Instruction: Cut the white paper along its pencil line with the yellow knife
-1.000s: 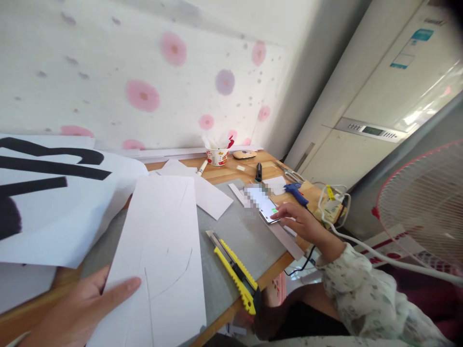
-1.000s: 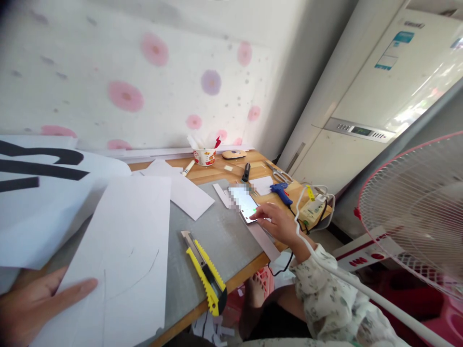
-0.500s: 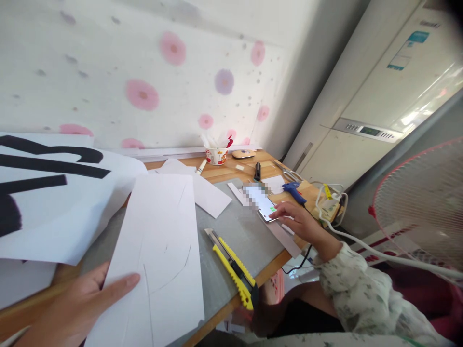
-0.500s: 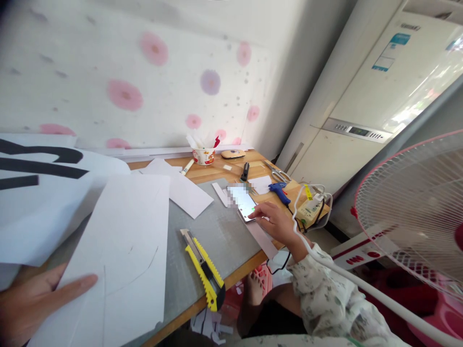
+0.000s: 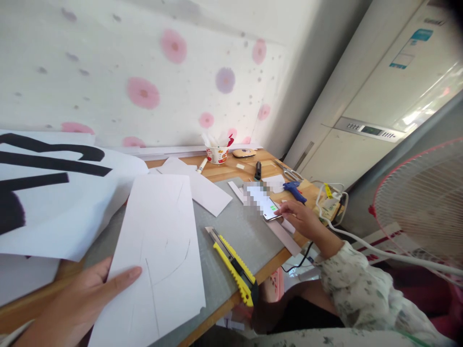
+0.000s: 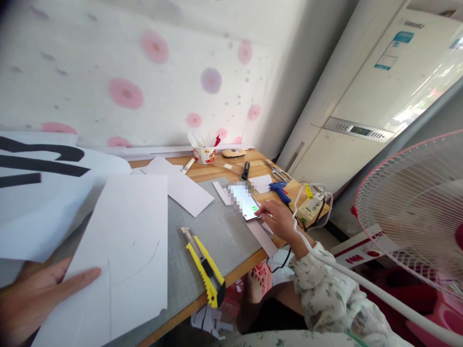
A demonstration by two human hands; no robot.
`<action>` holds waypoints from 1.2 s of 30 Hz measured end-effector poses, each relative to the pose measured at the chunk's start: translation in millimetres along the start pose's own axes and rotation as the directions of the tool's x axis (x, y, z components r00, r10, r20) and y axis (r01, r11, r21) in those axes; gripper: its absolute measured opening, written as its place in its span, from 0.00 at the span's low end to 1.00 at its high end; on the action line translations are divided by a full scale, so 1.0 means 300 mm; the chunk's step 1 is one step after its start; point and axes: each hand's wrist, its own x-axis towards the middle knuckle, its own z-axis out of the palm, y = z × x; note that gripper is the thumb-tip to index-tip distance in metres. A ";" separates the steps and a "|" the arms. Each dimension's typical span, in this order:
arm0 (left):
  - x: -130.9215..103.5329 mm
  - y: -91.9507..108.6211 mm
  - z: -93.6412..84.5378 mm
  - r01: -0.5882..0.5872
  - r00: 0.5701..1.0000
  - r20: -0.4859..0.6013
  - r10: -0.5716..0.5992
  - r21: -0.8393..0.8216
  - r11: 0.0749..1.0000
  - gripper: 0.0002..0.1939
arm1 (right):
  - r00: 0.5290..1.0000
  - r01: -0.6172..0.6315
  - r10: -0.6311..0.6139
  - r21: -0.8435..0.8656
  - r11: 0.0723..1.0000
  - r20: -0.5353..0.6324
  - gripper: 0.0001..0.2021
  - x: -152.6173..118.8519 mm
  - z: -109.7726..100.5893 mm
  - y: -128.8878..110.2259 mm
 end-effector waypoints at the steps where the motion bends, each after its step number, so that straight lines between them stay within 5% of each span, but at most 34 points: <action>1: 0.002 0.002 0.000 0.003 1.000 -0.001 -0.003 -0.008 1.000 0.32 | 1.000 0.000 0.000 -0.005 1.000 0.004 0.07 -0.001 0.000 -0.001; 5: 0.009 0.003 -0.004 0.104 0.995 0.016 -0.103 -0.023 0.994 0.39 | 1.000 0.002 -0.002 -0.025 1.000 0.018 0.06 -0.004 0.006 -0.005; 36: 0.016 -0.024 -0.013 -0.087 0.995 0.061 0.081 0.114 0.990 0.32 | 0.995 0.066 -0.055 -0.139 0.988 0.087 0.08 0.005 -0.005 -0.044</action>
